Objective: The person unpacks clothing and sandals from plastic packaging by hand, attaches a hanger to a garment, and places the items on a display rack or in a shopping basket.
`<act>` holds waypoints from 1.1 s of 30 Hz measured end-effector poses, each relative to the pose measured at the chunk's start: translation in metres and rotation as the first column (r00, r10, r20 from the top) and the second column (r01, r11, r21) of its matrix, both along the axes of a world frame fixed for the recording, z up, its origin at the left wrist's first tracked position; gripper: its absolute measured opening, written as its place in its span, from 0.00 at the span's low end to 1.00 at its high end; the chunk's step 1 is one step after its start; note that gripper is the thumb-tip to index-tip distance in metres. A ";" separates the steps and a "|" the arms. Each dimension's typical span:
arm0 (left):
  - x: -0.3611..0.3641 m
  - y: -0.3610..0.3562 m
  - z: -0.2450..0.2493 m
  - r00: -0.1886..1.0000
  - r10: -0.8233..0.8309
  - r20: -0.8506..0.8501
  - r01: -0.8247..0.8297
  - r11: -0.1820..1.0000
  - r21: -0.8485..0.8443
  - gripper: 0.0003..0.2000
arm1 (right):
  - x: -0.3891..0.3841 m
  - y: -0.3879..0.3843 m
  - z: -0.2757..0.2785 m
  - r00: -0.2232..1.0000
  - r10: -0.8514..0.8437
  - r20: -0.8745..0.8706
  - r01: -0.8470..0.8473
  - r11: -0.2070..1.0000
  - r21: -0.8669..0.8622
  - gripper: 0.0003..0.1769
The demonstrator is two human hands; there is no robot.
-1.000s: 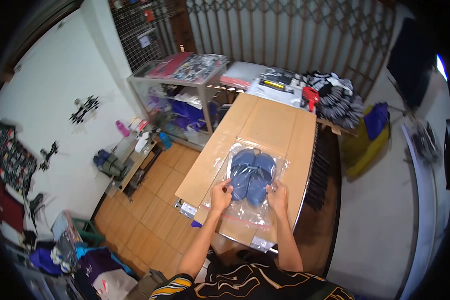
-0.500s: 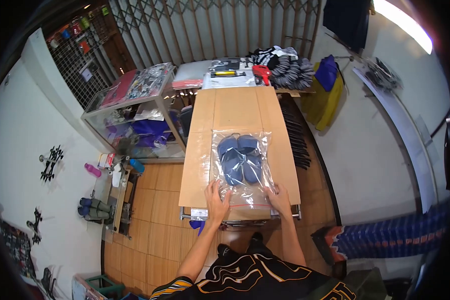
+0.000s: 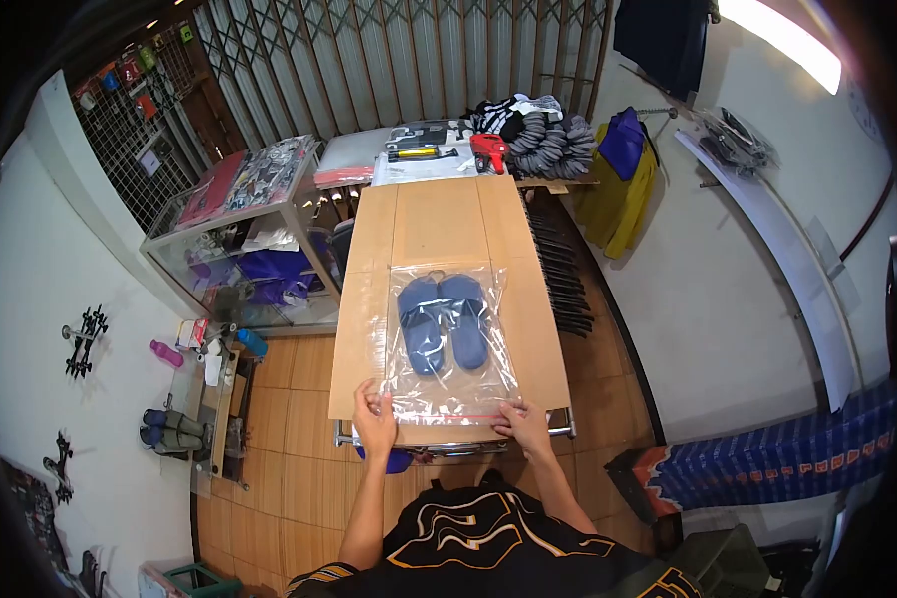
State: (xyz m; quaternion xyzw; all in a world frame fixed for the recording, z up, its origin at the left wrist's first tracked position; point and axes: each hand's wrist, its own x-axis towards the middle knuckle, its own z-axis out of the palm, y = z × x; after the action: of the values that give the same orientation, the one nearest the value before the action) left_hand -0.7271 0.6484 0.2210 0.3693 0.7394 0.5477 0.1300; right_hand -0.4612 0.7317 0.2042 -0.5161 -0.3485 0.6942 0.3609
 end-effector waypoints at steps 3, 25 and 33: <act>-0.007 0.000 -0.001 0.996 0.087 -0.020 -0.085 0.994 0.074 0.20 | -0.001 0.001 -0.001 1.000 0.022 0.006 -0.022 1.000 -0.021 0.11; 0.055 0.036 0.040 0.585 -0.781 -0.221 0.794 0.606 -0.040 0.14 | -0.035 -0.061 0.016 0.821 -0.507 -0.264 0.510 0.858 -0.061 0.11; 0.071 0.053 0.029 0.393 -0.885 -0.249 0.902 0.424 -0.084 0.14 | -0.048 -0.063 -0.002 0.800 -0.560 -0.215 0.584 0.809 0.067 0.11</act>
State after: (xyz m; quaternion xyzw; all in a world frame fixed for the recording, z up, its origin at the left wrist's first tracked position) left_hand -0.6557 0.7011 0.2499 0.7788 0.4178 0.3632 0.2949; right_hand -0.5095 0.6687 0.2021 -0.5059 -0.1856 0.5732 0.6173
